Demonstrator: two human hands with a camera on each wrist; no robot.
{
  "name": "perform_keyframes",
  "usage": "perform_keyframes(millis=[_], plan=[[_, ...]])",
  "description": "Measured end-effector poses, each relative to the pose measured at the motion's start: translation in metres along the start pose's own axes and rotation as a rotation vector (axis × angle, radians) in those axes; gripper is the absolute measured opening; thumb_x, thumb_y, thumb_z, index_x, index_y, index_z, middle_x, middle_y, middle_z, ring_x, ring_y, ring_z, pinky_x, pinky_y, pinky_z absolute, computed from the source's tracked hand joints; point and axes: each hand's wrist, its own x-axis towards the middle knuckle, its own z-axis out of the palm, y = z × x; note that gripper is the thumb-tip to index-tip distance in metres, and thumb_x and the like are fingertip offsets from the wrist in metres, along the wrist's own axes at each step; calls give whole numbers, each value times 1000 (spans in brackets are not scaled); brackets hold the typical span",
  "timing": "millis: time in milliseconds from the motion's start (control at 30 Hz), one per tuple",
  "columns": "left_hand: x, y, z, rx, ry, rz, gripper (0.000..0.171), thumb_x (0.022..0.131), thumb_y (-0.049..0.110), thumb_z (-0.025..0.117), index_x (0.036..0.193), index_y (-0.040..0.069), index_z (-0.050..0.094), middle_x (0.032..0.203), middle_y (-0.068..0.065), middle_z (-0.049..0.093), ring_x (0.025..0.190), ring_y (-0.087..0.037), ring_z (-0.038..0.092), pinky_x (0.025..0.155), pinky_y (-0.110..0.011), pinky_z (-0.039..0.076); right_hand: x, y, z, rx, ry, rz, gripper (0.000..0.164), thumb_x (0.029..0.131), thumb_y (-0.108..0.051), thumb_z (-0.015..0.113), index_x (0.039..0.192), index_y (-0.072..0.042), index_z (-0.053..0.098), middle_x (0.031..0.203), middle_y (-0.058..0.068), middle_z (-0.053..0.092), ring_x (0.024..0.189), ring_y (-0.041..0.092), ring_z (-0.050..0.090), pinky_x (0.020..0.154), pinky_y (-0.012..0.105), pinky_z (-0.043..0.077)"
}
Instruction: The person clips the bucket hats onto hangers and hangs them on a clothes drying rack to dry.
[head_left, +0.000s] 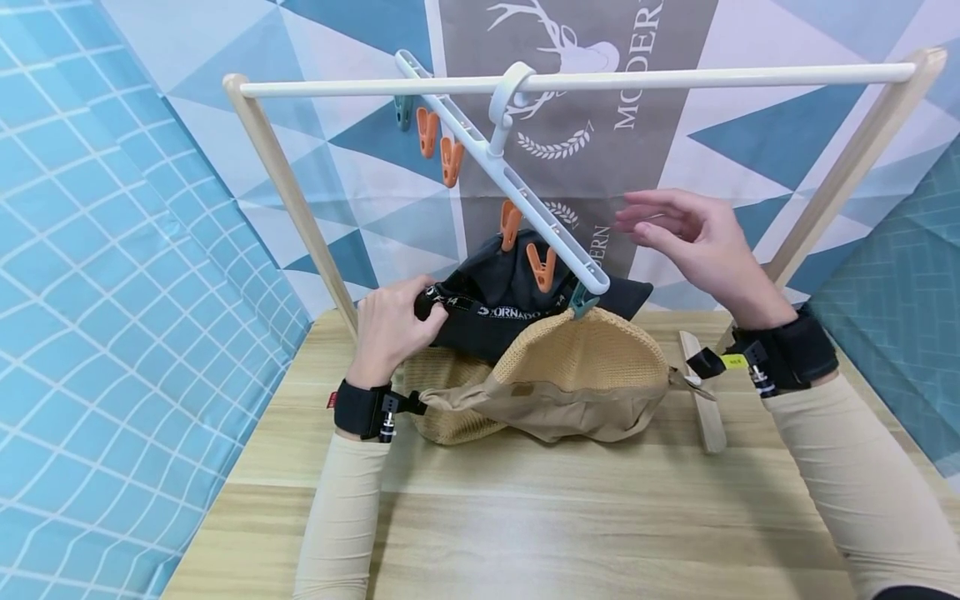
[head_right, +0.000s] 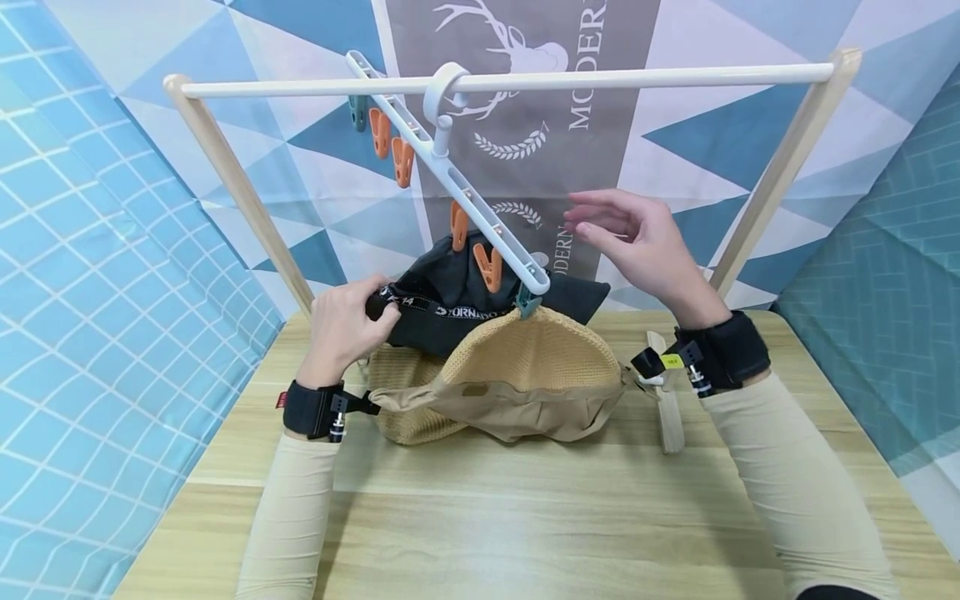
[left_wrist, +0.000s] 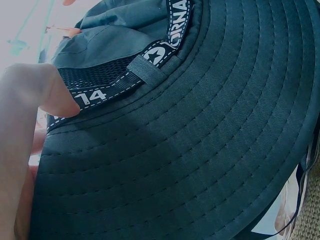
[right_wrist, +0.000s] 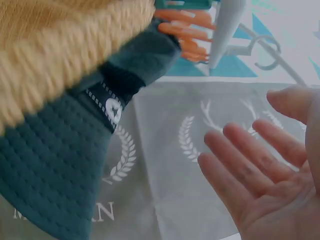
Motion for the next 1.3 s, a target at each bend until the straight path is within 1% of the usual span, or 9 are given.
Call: perform_keyframes(millis=[100, 167, 367, 467, 600, 733, 867, 1033, 1300], plan=[[1, -1, 1, -5, 5, -5, 43, 93, 31, 57, 120, 10, 83, 90, -19, 82, 54, -31, 52, 55, -34, 24, -7, 1, 5, 45, 39, -46, 39, 110, -4, 69, 149, -5, 71, 128, -8, 84, 119, 2, 80, 100, 17, 62], [1, -1, 1, -10, 8, -5, 43, 94, 31, 57, 121, 9, 83, 92, -19, 82, 54, -31, 52, 55, -34, 25, -12, 2, 10, 24, 64, -56, 39, 110, -3, 69, 149, -7, 72, 127, -10, 84, 118, 1, 81, 99, 16, 61], [-2, 0, 1, -17, 4, -15, 39, 97, 31, 58, 119, 10, 82, 89, -18, 81, 55, -30, 51, 56, -34, 25, -30, 6, 29, -34, 79, -24, 42, 110, -5, 69, 151, -13, 71, 126, -16, 83, 117, -1, 80, 97, 13, 60], [-2, 0, 1, -19, 0, -25, 37, 98, 29, 56, 117, 10, 82, 87, -17, 80, 55, -31, 54, 55, -35, 26, -36, 6, 40, 53, 95, -40, 49, 103, 3, 76, 151, -10, 71, 127, -10, 85, 117, 2, 81, 98, 18, 63], [-1, 1, 0, -22, -8, -36, 39, 100, 27, 53, 119, 10, 82, 84, -18, 78, 55, -32, 53, 55, -36, 25, -43, 4, 54, 149, 142, -108, 63, 90, 20, 81, 148, -3, 72, 127, 1, 86, 112, 6, 84, 98, 23, 65], [-1, 3, -1, -29, -19, -39, 41, 104, 24, 47, 122, 9, 81, 75, -16, 71, 53, -27, 41, 56, -36, 20, -48, 1, 66, 125, 208, -147, 69, 83, 25, 83, 145, -4, 74, 126, 0, 86, 109, 5, 84, 96, 23, 65], [-2, 3, -1, -27, -15, -28, 42, 108, 19, 42, 122, 10, 81, 67, -12, 61, 52, -24, 34, 57, -35, 18, -52, 0, 75, 78, 261, -169, 64, 83, 22, 87, 141, -1, 75, 123, -8, 86, 108, 3, 84, 95, 22, 65], [-1, 3, 1, -22, -4, -17, 41, 110, 15, 41, 119, 8, 81, 63, -11, 56, 52, -23, 35, 57, -35, 19, -54, 0, 84, 13, 300, -170, 49, 85, 19, 86, 132, 9, 77, 108, -22, 84, 97, -2, 83, 89, 18, 65], [0, 4, 1, -20, -5, -15, 40, 111, 15, 40, 118, 9, 80, 67, -12, 59, 52, -25, 39, 57, -36, 21, -55, 0, 89, 16, 347, -166, 41, 87, 20, 84, 127, 11, 80, 99, -25, 83, 88, -5, 82, 82, 16, 65]])
